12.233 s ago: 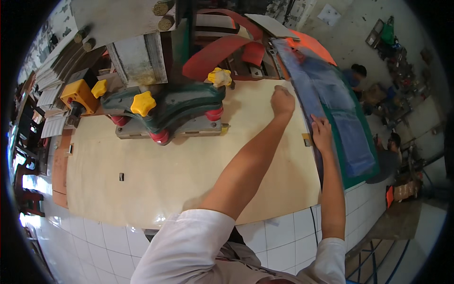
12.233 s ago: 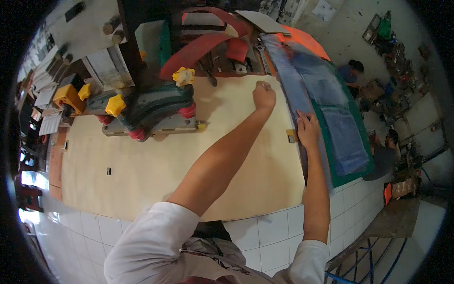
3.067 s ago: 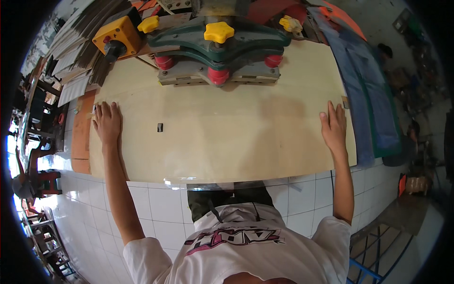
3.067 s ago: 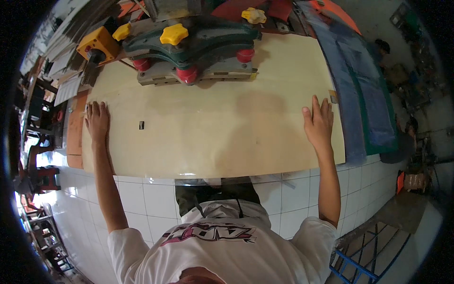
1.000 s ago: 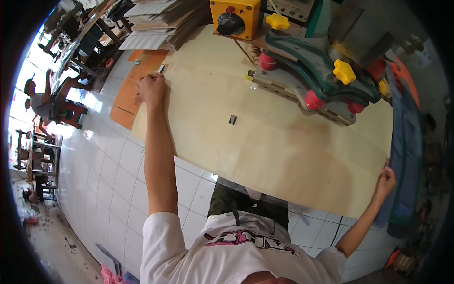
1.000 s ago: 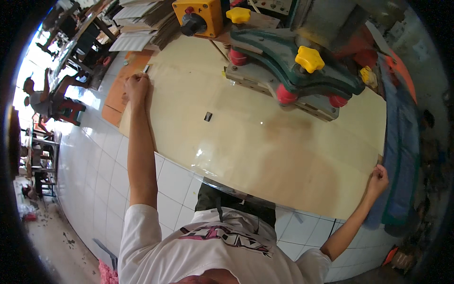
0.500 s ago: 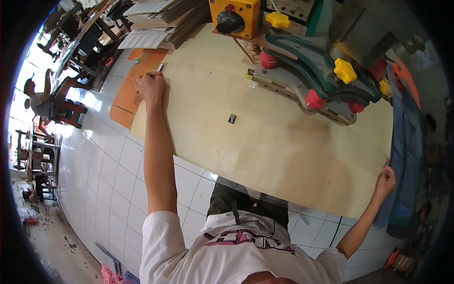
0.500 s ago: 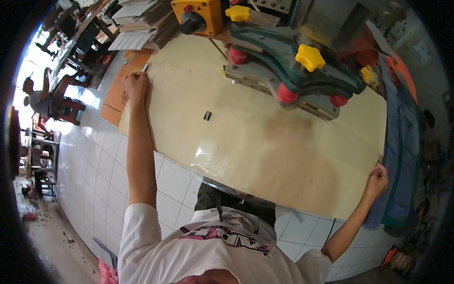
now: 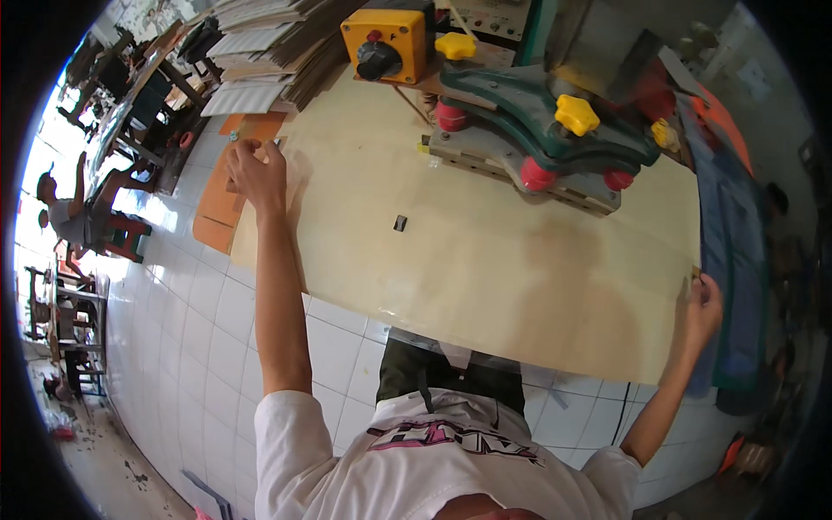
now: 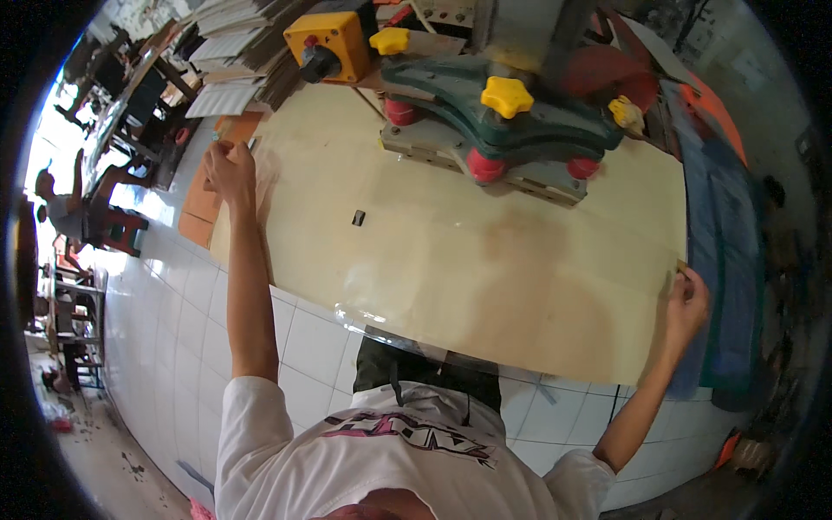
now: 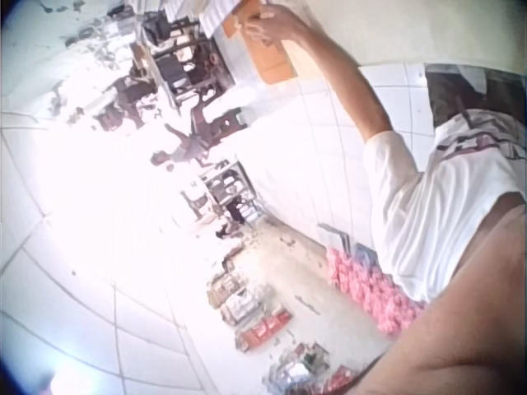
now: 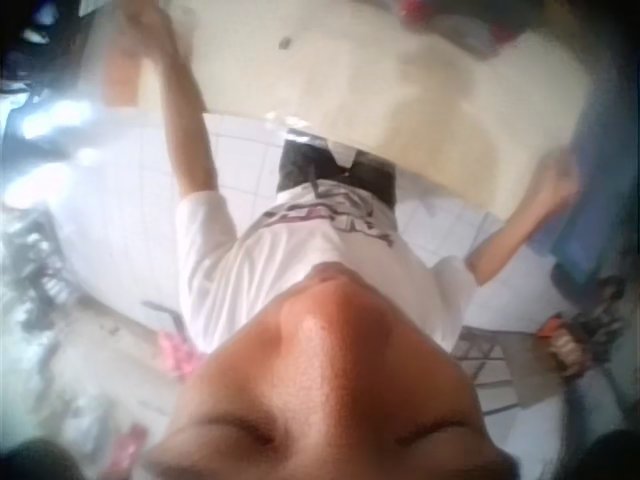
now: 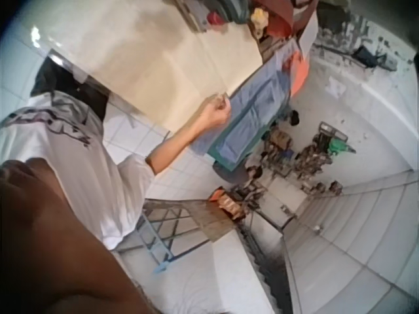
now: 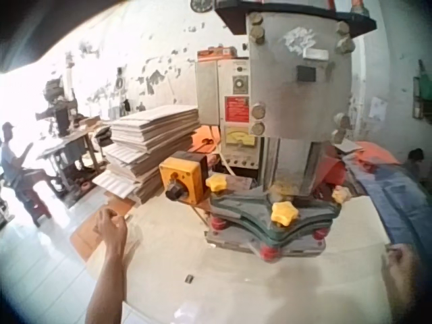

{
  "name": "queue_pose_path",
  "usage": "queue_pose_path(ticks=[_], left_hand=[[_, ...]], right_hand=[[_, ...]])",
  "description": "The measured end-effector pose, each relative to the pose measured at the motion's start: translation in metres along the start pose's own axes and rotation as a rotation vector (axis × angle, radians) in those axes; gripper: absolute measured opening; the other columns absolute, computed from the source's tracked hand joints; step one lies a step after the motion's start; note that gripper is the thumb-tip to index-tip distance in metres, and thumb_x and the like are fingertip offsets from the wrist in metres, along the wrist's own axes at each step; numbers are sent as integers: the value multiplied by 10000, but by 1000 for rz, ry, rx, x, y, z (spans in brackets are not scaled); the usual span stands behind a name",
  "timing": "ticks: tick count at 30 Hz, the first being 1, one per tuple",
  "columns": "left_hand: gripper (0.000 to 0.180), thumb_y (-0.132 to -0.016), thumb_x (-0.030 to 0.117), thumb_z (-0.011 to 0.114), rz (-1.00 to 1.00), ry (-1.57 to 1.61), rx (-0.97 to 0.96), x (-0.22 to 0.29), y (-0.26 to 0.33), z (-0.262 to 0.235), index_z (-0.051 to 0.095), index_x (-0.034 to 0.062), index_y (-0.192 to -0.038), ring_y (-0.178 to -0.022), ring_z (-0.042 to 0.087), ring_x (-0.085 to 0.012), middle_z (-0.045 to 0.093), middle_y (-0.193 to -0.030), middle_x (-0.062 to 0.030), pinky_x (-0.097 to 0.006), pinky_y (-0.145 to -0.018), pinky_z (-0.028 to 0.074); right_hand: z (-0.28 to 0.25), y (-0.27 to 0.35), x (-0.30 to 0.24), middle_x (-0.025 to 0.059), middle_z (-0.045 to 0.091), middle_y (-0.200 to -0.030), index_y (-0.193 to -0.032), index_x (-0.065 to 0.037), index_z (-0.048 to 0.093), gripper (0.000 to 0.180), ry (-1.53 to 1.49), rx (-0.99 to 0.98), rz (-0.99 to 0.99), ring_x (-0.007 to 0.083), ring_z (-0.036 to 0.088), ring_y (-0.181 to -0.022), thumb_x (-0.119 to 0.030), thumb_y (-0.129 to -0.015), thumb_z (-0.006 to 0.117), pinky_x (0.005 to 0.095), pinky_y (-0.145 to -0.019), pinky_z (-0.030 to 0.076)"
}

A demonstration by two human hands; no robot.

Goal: The person aligns the edges of clear plastic sheets, places them into a heat sealing machine, and depresses the lever to seal the material together before removing the finished item.

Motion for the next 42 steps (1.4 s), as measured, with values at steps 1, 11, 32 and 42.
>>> queue_pose_path(ticks=[1, 11, 32, 42], left_hand=[[202, -842, 233, 629, 92, 53, 2, 10, 0, -2, 648, 109, -1001, -1077, 564, -280, 610, -1104, -77, -445, -918, 357], [347, -834, 144, 524, 406, 31, -565, 83, 36, 56, 658, 114, -1153, -1262, 532, -284, 591, -1308, -88, -575, -1141, 268], [411, -969, 361, 478, 430, 152, -550, 132, 64, 79, 561, 108, -1282, -1400, 396, -343, 469, -1468, -174, -613, -1136, 248], [463, -976, 395, 461, 424, 122, -565, 134, 63, 82, 533, 119, -1341, -1442, 350, -348, 427, -1513, -181, -614, -1158, 217]], right_hand=[[0, -1, -3, 139, 654, -1121, -1169, -61, 688, 308, -102, -48, -59, 272, 646, -987, -253, -928, 683, 376, -867, 511], [50, -23, -110, 223, 573, -1341, -1280, 37, 595, 383, -258, -377, -498, 360, 575, -1214, -185, -967, 608, 389, -1029, 446], [134, -22, -134, 229, 432, -1503, -1403, -73, 529, 437, -1, -271, -459, 399, 393, -1397, -262, -1016, 448, 536, -1150, 281], [137, -27, -128, 203, 416, -1526, -1439, -120, 509, 451, -2, -281, -475, 387, 358, -1428, -293, -1034, 413, 534, -1161, 261]])
Point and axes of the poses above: each hand's wrist, its own y-axis away from the middle knuckle, its own z-axis out of the palm, x = y × z, the point moved 1 cm from there along -y, towards the middle knuckle
